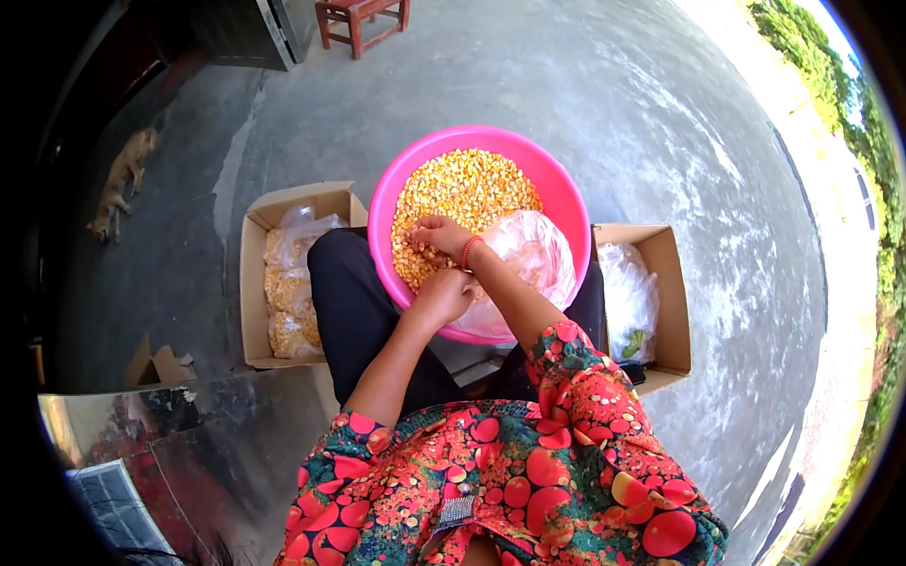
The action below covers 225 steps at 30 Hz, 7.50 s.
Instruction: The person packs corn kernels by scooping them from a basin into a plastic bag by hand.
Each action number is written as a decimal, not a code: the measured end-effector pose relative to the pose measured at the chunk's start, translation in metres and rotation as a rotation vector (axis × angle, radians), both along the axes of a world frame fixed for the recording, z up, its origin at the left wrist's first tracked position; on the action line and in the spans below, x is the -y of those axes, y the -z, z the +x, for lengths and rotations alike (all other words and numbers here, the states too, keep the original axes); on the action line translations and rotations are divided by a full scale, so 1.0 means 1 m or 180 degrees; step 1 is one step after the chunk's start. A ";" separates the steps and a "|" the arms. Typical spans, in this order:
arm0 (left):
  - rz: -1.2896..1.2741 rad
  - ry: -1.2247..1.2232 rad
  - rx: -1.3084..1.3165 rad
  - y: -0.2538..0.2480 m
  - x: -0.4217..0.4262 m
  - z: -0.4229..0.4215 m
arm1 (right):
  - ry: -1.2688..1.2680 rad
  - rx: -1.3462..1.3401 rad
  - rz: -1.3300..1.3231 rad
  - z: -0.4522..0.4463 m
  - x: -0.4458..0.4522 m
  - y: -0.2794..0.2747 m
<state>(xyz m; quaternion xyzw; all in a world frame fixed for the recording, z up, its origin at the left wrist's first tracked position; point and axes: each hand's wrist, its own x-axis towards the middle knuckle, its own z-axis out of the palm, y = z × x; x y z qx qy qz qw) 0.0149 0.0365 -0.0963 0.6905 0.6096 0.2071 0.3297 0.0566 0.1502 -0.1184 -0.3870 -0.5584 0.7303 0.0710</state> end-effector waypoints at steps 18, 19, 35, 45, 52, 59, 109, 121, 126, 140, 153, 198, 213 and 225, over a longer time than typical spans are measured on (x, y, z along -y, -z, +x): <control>0.0628 -0.1225 0.0389 -0.011 -0.005 -0.001 | -0.0421 -0.0468 0.0769 0.129 0.017 -0.058; 0.0624 -0.1221 0.0387 -0.011 -0.004 -0.001 | -0.0463 -0.0251 0.0917 0.131 0.019 -0.055; -0.0207 0.0232 -0.0307 -0.006 -0.004 0.003 | -0.1584 0.0495 0.3055 0.012 0.014 -0.040; -0.0029 0.0173 -0.0223 0.044 -0.004 0.010 | -0.1871 0.1090 0.2887 -0.022 0.020 -0.010; -0.0134 0.0196 -0.0039 0.014 -0.002 0.004 | -0.0035 -0.0273 -0.0766 0.010 0.011 -0.016; -0.0141 -0.0202 0.0043 0.000 -0.006 0.003 | 0.0231 -0.1262 -0.0581 0.058 -0.004 -0.068; -0.0294 -0.0052 -0.0058 0.003 -0.003 0.006 | 0.0336 -0.0760 -0.0784 0.017 -0.006 -0.019; 0.0840 -0.1034 0.0268 -0.008 -0.004 0.001 | -0.0211 -0.0536 0.0301 0.124 0.005 -0.059; 0.0914 -0.0990 0.0291 -0.005 -0.006 0.000 | -0.0467 0.0178 0.1047 0.136 0.019 -0.039; 0.0173 0.0024 -0.0132 -0.002 -0.004 0.003 | -0.0131 0.0780 0.3351 0.051 -0.018 -0.033; -0.0176 0.0102 -0.0095 0.002 -0.001 0.005 | -0.0196 0.0579 0.1937 0.005 -0.009 0.033; 0.0243 0.0412 0.0112 0.035 -0.004 0.005 | -0.0973 0.1367 0.4054 -0.019 0.012 0.006; 0.0104 0.0923 -0.0220 0.015 -0.001 0.006 | -0.0720 0.1242 0.3388 -0.010 0.018 0.008; 0.0771 -0.0744 0.0447 0.001 -0.008 -0.007 | 0.0209 -0.1019 -0.0204 0.089 0.014 -0.082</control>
